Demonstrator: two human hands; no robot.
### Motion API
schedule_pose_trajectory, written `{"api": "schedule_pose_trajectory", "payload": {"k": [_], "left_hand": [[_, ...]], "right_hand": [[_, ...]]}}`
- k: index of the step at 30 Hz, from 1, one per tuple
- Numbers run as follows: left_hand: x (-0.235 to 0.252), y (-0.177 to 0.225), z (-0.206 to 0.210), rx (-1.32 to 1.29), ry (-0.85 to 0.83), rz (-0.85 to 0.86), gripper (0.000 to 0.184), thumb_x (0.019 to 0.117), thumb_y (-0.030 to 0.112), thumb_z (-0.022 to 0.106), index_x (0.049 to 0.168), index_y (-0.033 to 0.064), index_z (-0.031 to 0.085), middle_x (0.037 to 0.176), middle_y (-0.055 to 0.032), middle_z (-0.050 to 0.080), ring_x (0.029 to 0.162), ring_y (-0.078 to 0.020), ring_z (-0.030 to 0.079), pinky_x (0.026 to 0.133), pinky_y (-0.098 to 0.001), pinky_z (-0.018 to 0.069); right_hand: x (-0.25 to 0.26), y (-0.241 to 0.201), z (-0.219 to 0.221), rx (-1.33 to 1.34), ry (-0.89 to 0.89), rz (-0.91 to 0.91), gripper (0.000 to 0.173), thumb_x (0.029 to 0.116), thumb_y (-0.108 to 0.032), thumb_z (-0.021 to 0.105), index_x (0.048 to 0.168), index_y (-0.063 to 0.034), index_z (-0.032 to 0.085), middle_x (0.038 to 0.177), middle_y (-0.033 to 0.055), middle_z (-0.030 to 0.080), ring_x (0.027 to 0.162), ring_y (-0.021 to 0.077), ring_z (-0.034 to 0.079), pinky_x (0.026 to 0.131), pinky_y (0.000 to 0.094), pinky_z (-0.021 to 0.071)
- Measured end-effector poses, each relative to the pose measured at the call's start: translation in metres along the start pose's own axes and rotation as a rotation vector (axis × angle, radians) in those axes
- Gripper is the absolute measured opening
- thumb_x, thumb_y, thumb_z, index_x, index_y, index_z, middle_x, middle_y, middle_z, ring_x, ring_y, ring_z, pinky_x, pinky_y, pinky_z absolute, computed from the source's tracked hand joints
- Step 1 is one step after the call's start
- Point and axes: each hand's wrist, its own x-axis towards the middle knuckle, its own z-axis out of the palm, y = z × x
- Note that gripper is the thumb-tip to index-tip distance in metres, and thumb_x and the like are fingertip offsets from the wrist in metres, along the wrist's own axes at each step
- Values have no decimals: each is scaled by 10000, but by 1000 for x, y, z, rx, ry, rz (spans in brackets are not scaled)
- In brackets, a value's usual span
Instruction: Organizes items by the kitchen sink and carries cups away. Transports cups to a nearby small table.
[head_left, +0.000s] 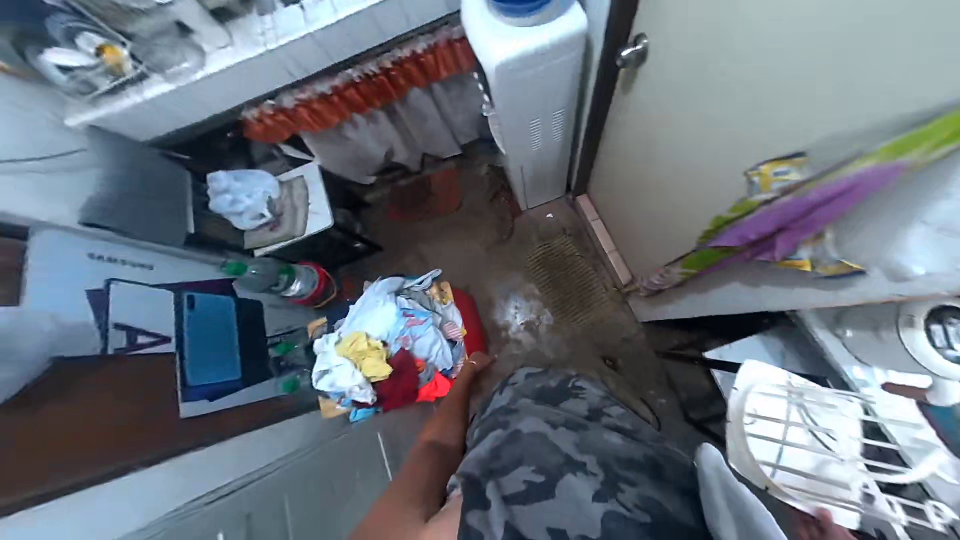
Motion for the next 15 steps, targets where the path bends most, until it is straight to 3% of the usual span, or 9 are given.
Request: {"api": "schedule_pose_trajectory", "payload": {"k": [3, 5, 7, 15], "left_hand": [[7, -7, -24, -46, -1, 13, 599, 1054, 428, 552, 1332, -101, 590, 1434, -296, 543, 1382, -396, 498, 1161, -553, 364], [-18, 8, -49, -133, 6, 38, 556, 1073, 383, 531, 1344, -100, 575, 1430, -300, 537, 1369, -402, 497, 1146, -552, 368], [-22, 19, -75, -225, 7, 60, 536, 1080, 368, 519, 1390, -68, 557, 1468, -284, 514, 1397, -401, 472, 1155, -573, 357], [52, 17, -188, -606, 80, 70, 505, 1091, 366, 498, 1456, 18, 517, 1446, -247, 547, 1323, -401, 538, 1083, -574, 425]], "right_hand": [[-44, -17, 92, 4, -70, 7, 277, 1077, -146, 459, 1282, 38, 482, 946, 43, 550, 721, 57, 582, 685, 261, 539], [-50, -18, 150, 23, -169, -48, 205, 1064, -144, 484, 1190, 15, 514, 867, 14, 605, 676, 55, 631, 649, 263, 581], [-54, -26, 213, 27, -267, -75, 208, 1061, -134, 496, 1196, 23, 521, 839, 14, 609, 655, 66, 628, 630, 273, 581], [-124, -126, 501, -68, -603, -85, 177, 1049, -77, 546, 1183, 39, 548, 861, 65, 629, 640, 96, 644, 607, 273, 589]]}}
